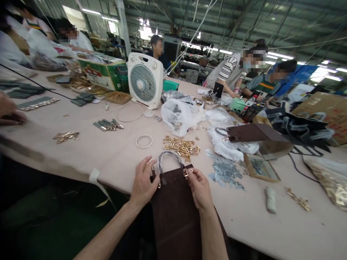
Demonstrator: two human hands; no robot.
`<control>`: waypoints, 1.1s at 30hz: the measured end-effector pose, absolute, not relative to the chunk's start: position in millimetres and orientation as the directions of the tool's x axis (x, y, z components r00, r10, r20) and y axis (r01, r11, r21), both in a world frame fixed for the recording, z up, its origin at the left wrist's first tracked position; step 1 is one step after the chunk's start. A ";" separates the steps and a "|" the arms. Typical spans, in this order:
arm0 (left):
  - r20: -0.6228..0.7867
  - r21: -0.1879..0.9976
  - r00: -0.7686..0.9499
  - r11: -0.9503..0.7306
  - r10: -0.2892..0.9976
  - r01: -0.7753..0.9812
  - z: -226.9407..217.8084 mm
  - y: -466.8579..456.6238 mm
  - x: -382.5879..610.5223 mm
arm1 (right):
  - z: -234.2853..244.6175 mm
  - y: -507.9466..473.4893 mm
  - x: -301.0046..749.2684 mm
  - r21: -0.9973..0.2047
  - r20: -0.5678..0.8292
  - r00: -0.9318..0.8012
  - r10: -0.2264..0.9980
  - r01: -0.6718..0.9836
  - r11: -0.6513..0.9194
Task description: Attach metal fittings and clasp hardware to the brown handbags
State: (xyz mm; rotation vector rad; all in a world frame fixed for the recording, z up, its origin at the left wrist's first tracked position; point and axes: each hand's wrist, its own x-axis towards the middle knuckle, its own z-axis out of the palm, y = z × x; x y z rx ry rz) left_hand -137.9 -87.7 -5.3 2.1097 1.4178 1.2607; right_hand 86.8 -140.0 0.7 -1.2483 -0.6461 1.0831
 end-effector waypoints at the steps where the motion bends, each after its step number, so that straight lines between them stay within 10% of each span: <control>1: 0.538 0.612 0.160 -0.514 0.828 0.601 -3.0 -88.1 -136.9 | -2.1 -144.1 84.7 -0.938 -0.190 0.379 0.906 -0.344 -0.053; 9: 0.522 0.633 0.405 -0.659 0.751 0.406 22.0 -96.5 -115.3 | -8.8 -155.2 82.6 -0.884 -0.237 0.355 0.904 -0.465 -0.049; 17: 0.246 0.942 0.456 -0.322 0.855 0.095 38.6 -111.3 -85.1 | -15.9 -160.7 85.8 -0.890 -0.181 0.352 0.918 -0.456 -0.001; 24: 0.040 0.936 0.374 0.096 0.926 -0.338 20.4 -127.1 -57.6 | -20.9 -169.3 87.0 -0.891 -0.145 0.385 0.912 -0.451 0.049; 33: 0.136 0.913 0.322 0.008 0.937 -0.409 12.2 -127.0 -61.5 | -18.0 -170.0 76.7 -0.996 0.075 0.373 0.925 -0.019 0.089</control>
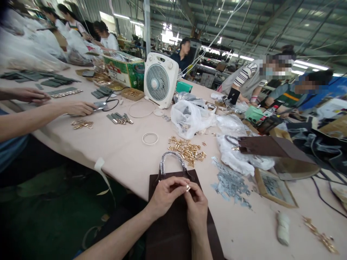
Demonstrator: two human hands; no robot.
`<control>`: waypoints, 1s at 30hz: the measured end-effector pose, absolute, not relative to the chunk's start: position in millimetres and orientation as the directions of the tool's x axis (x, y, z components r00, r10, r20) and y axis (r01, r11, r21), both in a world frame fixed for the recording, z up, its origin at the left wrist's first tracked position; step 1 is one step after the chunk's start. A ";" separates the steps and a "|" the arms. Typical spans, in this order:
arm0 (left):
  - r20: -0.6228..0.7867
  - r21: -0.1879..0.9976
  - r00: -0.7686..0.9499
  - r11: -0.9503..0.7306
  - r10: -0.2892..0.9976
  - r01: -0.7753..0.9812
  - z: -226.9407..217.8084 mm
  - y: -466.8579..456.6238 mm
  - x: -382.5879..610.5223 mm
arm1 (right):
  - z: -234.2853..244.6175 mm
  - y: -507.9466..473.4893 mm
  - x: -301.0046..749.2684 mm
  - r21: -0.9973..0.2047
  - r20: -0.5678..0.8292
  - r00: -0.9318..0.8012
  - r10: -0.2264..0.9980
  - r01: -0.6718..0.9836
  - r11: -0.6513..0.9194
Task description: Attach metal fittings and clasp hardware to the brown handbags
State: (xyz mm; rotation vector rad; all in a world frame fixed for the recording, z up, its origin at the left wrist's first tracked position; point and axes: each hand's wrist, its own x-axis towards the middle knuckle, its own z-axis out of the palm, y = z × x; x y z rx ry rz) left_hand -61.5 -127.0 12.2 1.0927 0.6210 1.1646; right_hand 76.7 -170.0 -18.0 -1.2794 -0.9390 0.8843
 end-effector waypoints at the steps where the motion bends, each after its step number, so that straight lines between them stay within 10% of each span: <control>1: 0.131 0.914 0.326 0.014 0.936 -0.406 10.9 -125.8 -63.0 | -15.0 -170.2 74.8 -0.993 0.119 0.374 0.920 0.036 0.114; 9: 0.102 0.890 0.288 0.042 0.952 -0.455 -4.3 -121.2 -69.6 | -2.9 -179.7 70.4 -0.868 0.465 0.362 0.808 0.363 0.337; 23: 0.097 0.838 0.334 0.105 0.937 -0.536 -5.8 -123.7 -72.1 | -6.9 -179.9 77.1 -0.877 0.427 0.235 0.873 0.342 0.336; 30: 0.267 0.880 0.224 -0.143 0.937 -0.453 -6.2 -124.6 -74.3 | -2.7 -179.7 75.4 -0.839 0.506 0.280 0.815 0.380 0.390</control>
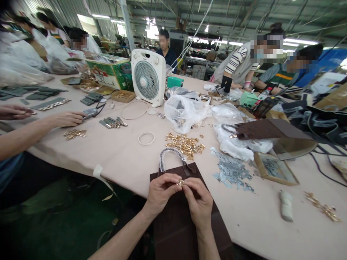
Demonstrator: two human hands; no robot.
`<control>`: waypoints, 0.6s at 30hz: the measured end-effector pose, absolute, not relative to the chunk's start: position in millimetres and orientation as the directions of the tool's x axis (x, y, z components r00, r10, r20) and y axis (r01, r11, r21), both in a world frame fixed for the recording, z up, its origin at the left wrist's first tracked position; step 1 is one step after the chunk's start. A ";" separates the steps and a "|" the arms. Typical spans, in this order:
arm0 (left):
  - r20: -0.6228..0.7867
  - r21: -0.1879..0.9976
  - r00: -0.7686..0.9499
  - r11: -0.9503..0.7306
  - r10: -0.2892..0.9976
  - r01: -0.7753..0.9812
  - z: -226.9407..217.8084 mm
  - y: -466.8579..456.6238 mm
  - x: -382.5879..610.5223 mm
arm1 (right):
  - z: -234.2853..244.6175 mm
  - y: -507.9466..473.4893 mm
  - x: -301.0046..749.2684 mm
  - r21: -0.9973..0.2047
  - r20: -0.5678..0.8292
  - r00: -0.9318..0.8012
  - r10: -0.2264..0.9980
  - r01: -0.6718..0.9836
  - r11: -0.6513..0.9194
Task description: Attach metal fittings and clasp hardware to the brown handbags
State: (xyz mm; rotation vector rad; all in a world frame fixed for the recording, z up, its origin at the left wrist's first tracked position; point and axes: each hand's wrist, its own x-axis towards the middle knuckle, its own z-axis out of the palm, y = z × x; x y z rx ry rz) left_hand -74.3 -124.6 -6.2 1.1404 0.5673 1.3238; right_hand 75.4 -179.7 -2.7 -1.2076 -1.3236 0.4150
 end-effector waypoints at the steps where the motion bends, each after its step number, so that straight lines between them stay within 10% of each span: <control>1: 0.289 0.882 0.206 -0.176 0.935 -0.437 -5.9 -124.8 -74.6 | -2.2 -179.5 75.0 -0.836 0.508 0.274 0.817 0.385 0.391; 18: 0.377 0.901 0.084 -0.345 0.922 -0.262 -7.3 -128.9 -72.2 | -3.3 -178.0 68.4 -0.778 0.518 0.189 0.834 0.509 0.368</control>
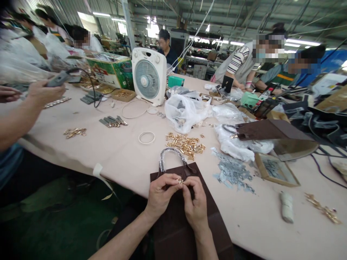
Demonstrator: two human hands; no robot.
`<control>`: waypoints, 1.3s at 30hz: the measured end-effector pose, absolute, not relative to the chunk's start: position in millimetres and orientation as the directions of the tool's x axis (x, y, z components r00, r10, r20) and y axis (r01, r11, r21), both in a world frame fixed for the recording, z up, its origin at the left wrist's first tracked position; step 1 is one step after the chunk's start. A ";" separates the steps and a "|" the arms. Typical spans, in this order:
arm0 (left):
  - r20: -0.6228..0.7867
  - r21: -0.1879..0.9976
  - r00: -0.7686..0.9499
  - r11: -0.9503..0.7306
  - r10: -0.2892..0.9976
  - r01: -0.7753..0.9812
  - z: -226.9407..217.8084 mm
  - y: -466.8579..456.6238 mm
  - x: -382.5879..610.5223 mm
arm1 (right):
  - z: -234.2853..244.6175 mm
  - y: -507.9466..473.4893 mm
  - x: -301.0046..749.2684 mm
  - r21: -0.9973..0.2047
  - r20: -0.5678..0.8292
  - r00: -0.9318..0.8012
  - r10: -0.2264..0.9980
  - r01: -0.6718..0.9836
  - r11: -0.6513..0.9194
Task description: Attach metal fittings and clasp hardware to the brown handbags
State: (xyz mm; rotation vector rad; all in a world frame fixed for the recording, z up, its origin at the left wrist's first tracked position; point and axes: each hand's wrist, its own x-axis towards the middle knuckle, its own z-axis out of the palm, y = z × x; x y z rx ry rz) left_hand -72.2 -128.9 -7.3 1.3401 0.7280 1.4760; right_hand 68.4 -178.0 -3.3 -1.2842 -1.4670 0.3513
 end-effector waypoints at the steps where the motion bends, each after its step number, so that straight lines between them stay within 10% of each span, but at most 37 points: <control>1: 0.364 0.904 0.091 -0.328 0.927 -0.274 -7.0 -128.6 -72.1 | -3.0 -178.3 67.4 -0.770 0.528 0.185 0.829 0.516 0.375; 23: 0.281 0.897 0.227 -0.171 0.933 -0.409 -8.0 -126.0 -74.7 | 2.3 -180.2 67.2 -0.805 0.507 0.249 0.826 0.479 0.350; 39: 0.530 0.846 0.397 -0.495 0.749 -0.196 8.3 -133.7 -94.6 | -14.5 -197.3 79.8 -0.947 -0.127 -0.003 0.992 -0.297 -0.122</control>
